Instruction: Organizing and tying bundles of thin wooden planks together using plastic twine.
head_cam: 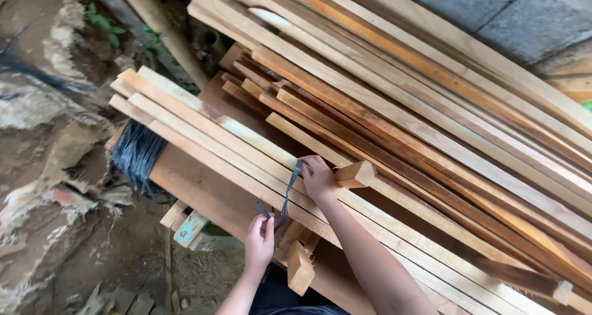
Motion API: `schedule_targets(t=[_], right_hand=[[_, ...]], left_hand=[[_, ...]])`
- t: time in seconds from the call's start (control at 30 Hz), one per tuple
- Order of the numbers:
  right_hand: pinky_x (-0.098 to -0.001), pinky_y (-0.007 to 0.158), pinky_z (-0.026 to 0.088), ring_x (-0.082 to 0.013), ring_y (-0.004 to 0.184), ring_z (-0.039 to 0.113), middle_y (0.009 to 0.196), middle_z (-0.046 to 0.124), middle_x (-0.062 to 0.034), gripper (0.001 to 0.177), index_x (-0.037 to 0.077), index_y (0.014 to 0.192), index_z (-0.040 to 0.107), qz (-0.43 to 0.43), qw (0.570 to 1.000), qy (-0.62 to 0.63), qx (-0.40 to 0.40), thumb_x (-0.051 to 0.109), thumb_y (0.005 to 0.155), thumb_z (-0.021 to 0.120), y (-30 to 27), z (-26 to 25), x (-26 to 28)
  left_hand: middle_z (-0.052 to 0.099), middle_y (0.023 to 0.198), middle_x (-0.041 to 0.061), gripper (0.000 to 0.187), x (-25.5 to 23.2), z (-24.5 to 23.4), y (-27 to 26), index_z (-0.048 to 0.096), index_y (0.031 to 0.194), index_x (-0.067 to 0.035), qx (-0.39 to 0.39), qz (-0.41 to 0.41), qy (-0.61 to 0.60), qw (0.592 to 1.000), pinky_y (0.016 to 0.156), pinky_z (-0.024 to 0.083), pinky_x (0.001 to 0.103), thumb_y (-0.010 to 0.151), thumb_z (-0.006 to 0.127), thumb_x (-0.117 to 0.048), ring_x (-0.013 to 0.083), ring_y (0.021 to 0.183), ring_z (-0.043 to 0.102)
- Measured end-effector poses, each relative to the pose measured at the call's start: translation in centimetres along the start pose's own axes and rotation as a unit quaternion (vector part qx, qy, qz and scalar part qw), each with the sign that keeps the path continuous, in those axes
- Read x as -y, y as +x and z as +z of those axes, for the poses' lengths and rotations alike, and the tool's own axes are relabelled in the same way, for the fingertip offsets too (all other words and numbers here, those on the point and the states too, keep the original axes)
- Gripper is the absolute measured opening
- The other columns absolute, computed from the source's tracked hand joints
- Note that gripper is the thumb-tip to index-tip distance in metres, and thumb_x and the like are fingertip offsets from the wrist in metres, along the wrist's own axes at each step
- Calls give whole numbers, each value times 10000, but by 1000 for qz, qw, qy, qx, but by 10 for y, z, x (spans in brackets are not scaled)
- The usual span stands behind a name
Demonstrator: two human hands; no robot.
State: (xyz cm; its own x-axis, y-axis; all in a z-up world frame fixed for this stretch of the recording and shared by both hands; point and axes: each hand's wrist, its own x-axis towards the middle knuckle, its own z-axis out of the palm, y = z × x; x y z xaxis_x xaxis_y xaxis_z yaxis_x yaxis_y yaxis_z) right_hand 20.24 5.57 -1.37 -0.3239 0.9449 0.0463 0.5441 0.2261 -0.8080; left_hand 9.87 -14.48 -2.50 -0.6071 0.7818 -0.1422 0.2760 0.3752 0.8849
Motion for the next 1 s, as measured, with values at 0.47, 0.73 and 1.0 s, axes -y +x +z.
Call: schedule_targets(t=[0.47,0.73,1.0], right_hand=[[-271,639,535,-175,742,680,1059,733,29,191,100,1075,734,39,998,2,-49,199,970,608,6,8,5],[-222,592,483,-115,670,604,995,749,-8,200,46,1081,766,60,990,124,-39,41,949,616,23,11,4],[-187,650,485,-91,691,614,768,704,-25,268,-51,1149,754,156,930,333,25,130,998,627,32,6,2]], left_hand=[[760,1056,26,232,-1,-41,33,736,1074,-105,70,94,41,992,738,567,275,985,551,-214,153,932,689],[744,1084,1,145,-38,-41,45,708,1045,-134,68,238,55,967,921,538,341,915,642,-136,186,1058,673],[763,986,-31,157,-57,-1,93,718,1019,-134,66,326,95,938,903,500,329,950,640,-251,148,957,657]])
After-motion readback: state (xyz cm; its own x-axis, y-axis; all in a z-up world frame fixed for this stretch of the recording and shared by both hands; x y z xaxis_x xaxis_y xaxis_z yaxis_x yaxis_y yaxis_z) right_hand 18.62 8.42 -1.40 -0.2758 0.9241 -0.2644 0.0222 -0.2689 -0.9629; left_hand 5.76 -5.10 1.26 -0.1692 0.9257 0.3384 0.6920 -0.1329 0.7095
